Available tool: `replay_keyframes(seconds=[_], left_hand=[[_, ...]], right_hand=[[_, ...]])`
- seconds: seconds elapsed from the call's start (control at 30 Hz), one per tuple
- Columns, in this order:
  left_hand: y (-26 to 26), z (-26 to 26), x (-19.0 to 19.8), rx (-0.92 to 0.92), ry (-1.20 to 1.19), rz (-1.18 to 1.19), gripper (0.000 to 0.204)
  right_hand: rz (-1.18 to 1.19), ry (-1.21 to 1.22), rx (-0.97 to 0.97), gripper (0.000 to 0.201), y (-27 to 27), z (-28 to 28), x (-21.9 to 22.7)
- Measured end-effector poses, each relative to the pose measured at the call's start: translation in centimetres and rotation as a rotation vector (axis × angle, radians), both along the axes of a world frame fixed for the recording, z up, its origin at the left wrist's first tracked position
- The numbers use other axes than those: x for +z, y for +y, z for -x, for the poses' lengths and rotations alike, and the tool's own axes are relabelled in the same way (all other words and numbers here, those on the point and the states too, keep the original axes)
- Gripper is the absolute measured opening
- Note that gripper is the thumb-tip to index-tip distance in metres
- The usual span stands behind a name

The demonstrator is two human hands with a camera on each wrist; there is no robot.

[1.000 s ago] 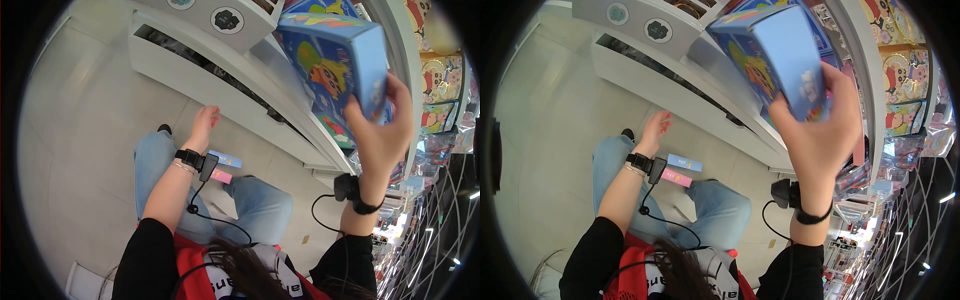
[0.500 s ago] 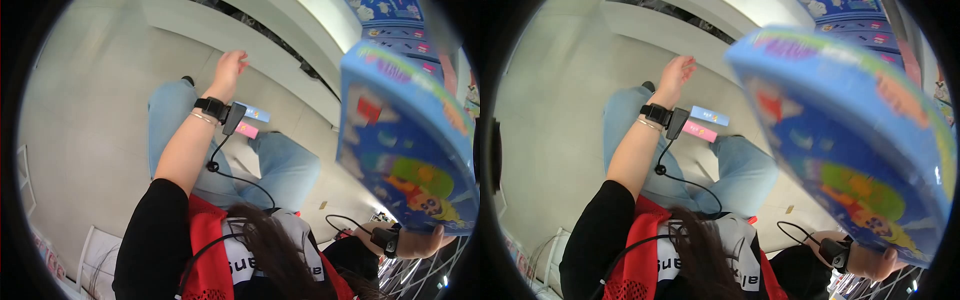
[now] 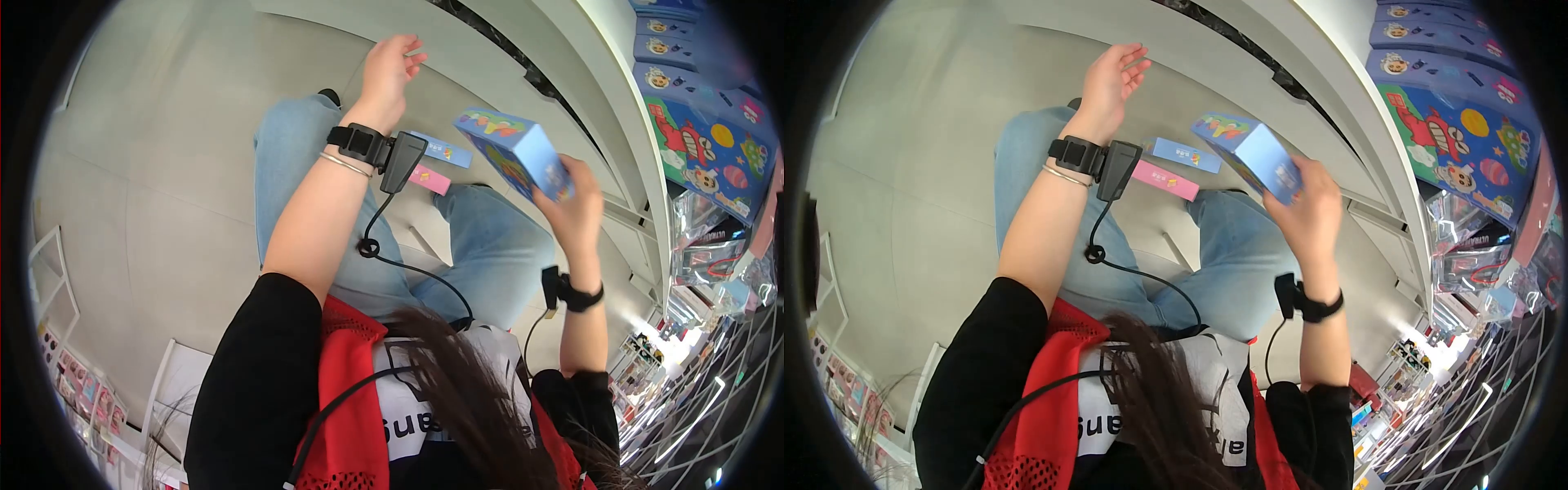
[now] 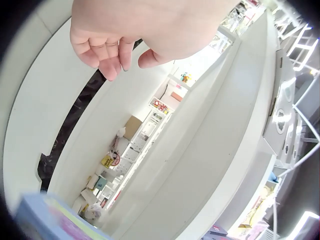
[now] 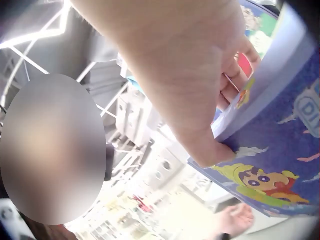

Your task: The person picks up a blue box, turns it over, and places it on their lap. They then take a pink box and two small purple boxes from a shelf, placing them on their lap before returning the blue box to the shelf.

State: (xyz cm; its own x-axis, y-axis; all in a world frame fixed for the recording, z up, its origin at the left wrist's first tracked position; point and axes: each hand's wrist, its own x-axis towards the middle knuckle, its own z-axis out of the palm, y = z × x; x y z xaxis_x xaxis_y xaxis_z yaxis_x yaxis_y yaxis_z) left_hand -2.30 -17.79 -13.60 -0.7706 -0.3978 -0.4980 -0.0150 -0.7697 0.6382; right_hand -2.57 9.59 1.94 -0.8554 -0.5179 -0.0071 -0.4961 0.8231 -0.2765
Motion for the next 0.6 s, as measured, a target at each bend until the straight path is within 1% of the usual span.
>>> replay_keyframes(seconds=[0.03,0.1,0.13,0.2,0.23,0.3,0.33,0.4,0.43,0.5,0.53,0.6], left_hand=[[-0.1,0.0,0.0,0.005,-0.006,0.003,0.034],[-0.2,0.1,-0.1,0.035,0.000,0.000,0.034],[-0.3,0.2,-0.1,0.038,-0.009,0.004,0.034],[-0.5,0.4,-0.2,0.042,-0.014,-0.006,0.034],[-0.5,0.5,-0.1,0.047,-0.022,-0.003,0.034],[-0.4,0.3,0.0,0.028,-0.017,-0.012,0.034],[-0.4,0.2,-0.1,0.034,-0.025,-0.006,0.034],[-0.4,0.4,-0.1,0.038,-0.018,-0.031,0.034],[-0.4,0.4,0.0,0.045,-0.023,-0.022,0.034],[-0.5,0.3,0.3,0.052,-0.016,-0.046,0.034],[-0.5,0.3,0.6,0.065,-0.022,-0.036,0.034],[-0.5,0.2,1.0,0.047,-0.014,-0.053,0.034]], right_hand=[[0.003,-0.006,0.005,0.046,0.4,0.9,-2.5],[-0.117,0.046,0.045,0.047,1.2,2.5,-7.3],[-0.112,0.038,0.049,0.047,1.3,3.1,-9.2],[-0.178,0.076,0.068,0.047,1.4,4.7,-12.9],[-0.175,0.069,0.074,0.047,1.2,5.7,-15.5],[-0.203,0.078,0.149,0.048,0.5,7.0,-20.6],[-0.196,0.071,0.155,0.048,-0.1,7.3,-21.9],[-0.345,0.004,0.134,0.049,-1.3,8.0,-24.0],[-0.335,0.001,0.142,0.049,-1.6,8.4,-25.4],[-0.422,-0.047,0.116,0.048,-2.0,8.7,-28.4],[-0.413,-0.050,0.129,0.048,-2.5,8.7,-29.4],[-0.483,-0.146,0.111,0.044,-2.9,8.6,-31.2]])
